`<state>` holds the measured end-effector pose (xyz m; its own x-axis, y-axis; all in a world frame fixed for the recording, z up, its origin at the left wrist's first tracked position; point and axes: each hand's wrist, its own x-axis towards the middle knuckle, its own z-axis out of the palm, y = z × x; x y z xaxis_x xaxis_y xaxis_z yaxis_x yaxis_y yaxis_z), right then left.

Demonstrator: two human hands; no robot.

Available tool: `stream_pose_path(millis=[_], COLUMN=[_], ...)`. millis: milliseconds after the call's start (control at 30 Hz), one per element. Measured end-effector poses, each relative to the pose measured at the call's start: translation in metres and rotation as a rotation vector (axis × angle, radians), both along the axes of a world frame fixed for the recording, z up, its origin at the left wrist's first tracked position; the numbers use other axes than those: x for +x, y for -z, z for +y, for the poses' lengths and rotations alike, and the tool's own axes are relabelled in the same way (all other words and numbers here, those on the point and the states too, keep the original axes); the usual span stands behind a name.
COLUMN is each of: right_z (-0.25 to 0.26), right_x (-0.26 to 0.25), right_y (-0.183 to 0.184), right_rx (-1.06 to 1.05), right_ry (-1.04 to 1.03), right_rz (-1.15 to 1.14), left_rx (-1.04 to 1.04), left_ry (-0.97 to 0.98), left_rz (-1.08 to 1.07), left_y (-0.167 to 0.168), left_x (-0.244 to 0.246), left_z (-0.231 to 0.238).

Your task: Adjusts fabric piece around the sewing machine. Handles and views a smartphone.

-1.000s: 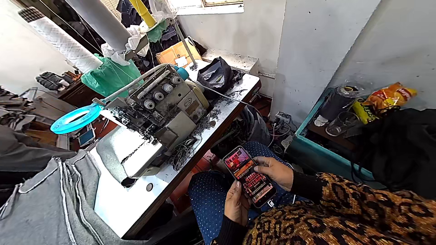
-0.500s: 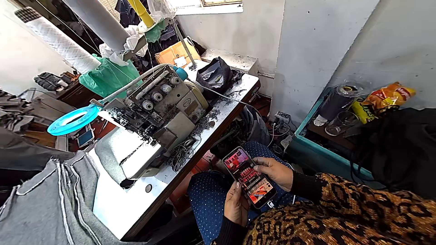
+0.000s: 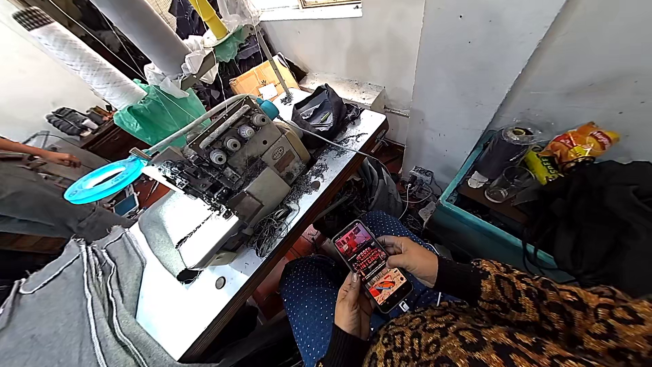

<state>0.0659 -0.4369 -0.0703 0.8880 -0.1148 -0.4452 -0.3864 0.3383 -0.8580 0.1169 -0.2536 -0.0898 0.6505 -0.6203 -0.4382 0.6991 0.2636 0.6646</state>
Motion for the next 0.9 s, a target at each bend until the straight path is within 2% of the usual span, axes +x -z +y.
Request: stream_pose_path(millis=[900], right_z=[0.0005], right_x=[0.0002], right_y=[0.0018], right_rx=[0.02], right_ry=[0.039], right_rz=[-0.013], left_rx=[0.004], left_ry=[0.008], left_rz=[-0.023], left_y=[0.0019], left_x=[0.0008], left_z=[0.0003])
